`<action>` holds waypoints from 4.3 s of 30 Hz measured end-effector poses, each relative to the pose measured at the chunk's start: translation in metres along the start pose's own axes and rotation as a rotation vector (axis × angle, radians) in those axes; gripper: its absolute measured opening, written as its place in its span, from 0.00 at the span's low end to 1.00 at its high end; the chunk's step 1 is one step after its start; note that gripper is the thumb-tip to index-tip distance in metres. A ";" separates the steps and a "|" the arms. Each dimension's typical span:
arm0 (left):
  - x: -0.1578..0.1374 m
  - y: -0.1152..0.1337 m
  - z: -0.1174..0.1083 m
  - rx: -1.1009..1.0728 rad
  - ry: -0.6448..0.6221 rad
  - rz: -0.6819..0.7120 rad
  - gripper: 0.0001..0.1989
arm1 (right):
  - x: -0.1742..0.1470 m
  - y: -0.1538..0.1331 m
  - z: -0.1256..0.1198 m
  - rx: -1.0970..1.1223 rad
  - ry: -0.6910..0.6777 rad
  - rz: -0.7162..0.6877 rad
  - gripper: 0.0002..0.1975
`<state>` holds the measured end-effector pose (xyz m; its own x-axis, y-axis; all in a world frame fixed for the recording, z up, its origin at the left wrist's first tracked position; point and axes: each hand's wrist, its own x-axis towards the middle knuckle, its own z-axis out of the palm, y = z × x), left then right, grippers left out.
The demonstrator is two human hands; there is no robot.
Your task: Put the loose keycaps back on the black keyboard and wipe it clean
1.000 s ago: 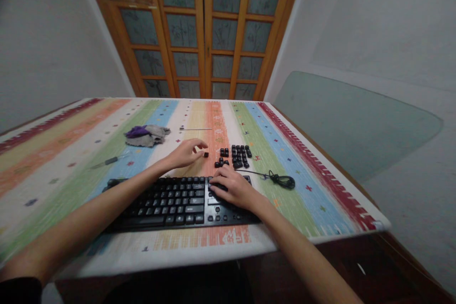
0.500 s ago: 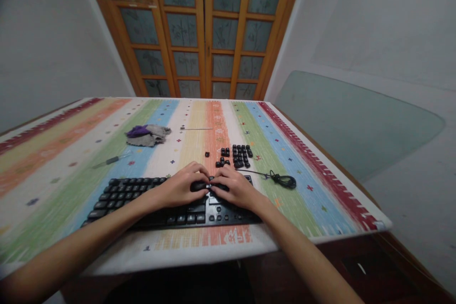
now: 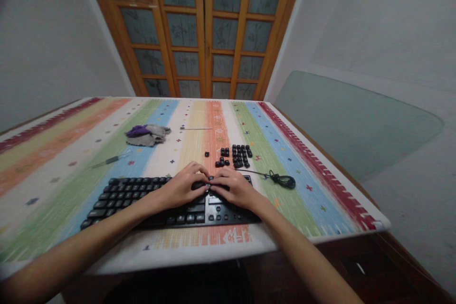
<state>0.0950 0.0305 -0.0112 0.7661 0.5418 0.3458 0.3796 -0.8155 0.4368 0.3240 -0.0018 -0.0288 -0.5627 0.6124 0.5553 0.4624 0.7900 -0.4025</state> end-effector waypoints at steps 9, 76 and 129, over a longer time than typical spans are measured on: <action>0.003 0.001 0.002 0.041 -0.019 -0.023 0.04 | 0.002 -0.003 -0.003 0.001 -0.033 0.089 0.05; -0.001 0.015 -0.009 -0.072 0.021 0.016 0.04 | 0.005 0.001 -0.011 -0.223 0.309 0.137 0.08; -0.005 0.020 0.001 0.151 -0.025 0.204 0.09 | 0.003 0.006 -0.011 -0.243 0.251 0.146 0.08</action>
<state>0.0994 0.0114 -0.0054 0.8465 0.3595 0.3925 0.2880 -0.9295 0.2303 0.3325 0.0045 -0.0220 -0.3073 0.6673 0.6785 0.6915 0.6464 -0.3226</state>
